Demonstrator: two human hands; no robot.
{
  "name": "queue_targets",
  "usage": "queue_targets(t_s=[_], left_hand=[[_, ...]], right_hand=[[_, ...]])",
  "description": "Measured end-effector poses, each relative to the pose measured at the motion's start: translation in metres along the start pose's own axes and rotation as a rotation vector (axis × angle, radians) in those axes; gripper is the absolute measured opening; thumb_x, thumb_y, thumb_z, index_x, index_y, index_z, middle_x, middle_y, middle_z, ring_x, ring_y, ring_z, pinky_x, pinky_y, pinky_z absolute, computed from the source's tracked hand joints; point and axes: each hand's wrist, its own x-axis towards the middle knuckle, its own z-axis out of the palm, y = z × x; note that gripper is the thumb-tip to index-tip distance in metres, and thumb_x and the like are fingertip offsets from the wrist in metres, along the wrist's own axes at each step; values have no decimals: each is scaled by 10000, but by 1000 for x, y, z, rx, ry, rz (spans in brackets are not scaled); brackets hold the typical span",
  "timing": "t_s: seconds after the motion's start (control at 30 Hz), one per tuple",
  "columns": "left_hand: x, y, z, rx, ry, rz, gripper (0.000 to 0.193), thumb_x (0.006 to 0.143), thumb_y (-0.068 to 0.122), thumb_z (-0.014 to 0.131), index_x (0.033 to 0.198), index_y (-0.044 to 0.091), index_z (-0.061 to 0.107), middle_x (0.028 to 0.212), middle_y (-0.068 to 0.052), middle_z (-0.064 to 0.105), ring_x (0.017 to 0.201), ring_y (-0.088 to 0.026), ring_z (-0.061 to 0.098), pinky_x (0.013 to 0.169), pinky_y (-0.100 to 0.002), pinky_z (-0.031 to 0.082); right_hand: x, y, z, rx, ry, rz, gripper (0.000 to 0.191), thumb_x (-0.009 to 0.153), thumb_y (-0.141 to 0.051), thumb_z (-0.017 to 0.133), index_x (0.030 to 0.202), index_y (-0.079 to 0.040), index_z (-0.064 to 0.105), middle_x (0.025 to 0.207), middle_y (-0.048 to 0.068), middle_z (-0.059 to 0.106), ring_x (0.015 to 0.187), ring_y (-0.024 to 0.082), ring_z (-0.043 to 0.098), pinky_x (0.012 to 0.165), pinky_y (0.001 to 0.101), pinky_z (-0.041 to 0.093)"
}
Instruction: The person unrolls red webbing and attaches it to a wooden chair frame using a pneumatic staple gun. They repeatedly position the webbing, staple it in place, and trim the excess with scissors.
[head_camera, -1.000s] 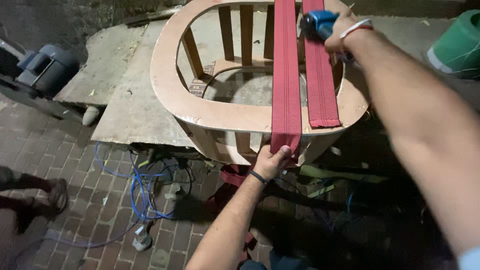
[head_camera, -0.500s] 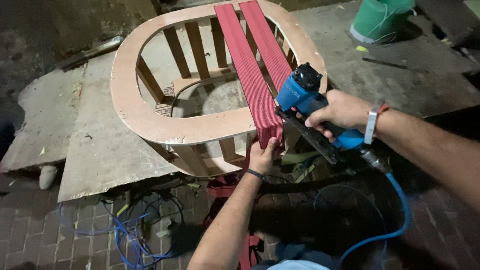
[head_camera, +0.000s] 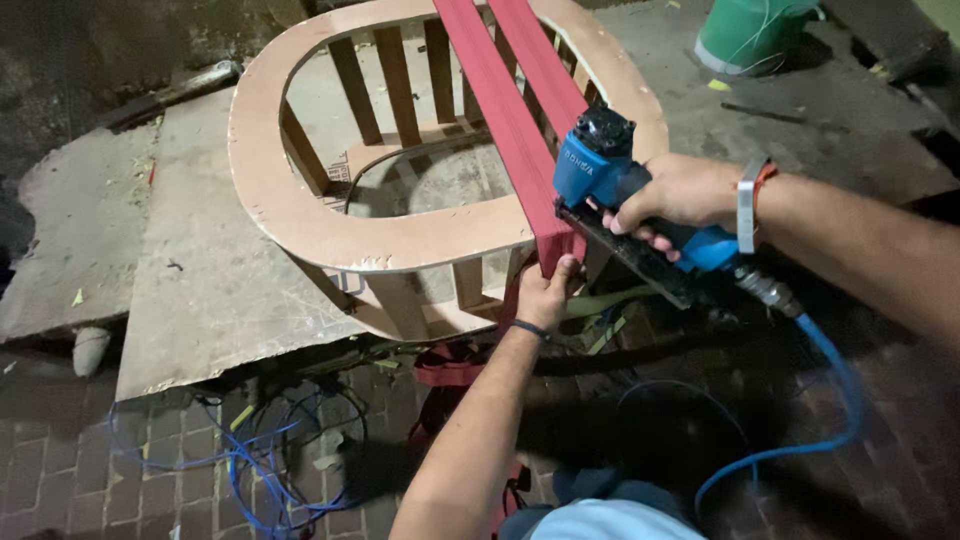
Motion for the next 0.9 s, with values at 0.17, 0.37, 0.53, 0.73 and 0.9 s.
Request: queue_targets(t_s=[0.17, 0.37, 0.53, 0.73, 0.9], left_hand=[[-1, 7, 2, -30, -8, 3, 369, 1018, 377, 634, 1107, 24, 698, 924, -26, 721, 768, -102, 662, 675, -263, 546], [0, 10, 1, 28, -18, 48, 418, 1027, 415, 635, 1116, 12, 701, 936, -27, 715, 765, -96, 636, 665, -261, 529], [1, 15, -4, 62, -38, 40, 447, 1052, 430, 630, 1071, -8, 718, 850, -34, 692, 715, -105, 619, 647, -259, 510], [-2, 30, -4, -169, -34, -120, 377, 1041, 333, 641, 1099, -37, 682, 815, -102, 703, 664, -184, 664, 630, -338, 562], [-11, 55, 10, -196, 166, -129, 302, 981, 238, 680, 1117, -31, 664, 976, -123, 728, 830, -246, 753, 767, -420, 633]], right_hand=[[4, -7, 9, -38, -26, -58, 136, 819, -123, 711, 807, 8, 673, 563, 53, 537, 443, 166, 531, 423, 358, 473], [15, -17, 15, -128, -44, -51, 320, 841, -193, 739, 644, 7, 585, 545, 76, 562, 444, 197, 556, 437, 369, 492], [10, -5, 0, -121, 16, -187, 314, 822, -272, 769, 673, -41, 618, 565, 50, 581, 462, 176, 567, 475, 337, 499], [15, 68, -71, -55, 292, -233, 308, 795, -292, 812, 718, -43, 646, 605, 91, 636, 490, 206, 593, 533, 354, 511], [76, 157, -156, 225, 451, -391, 205, 864, -217, 766, 856, -48, 650, 710, 80, 631, 570, 179, 595, 565, 365, 496]])
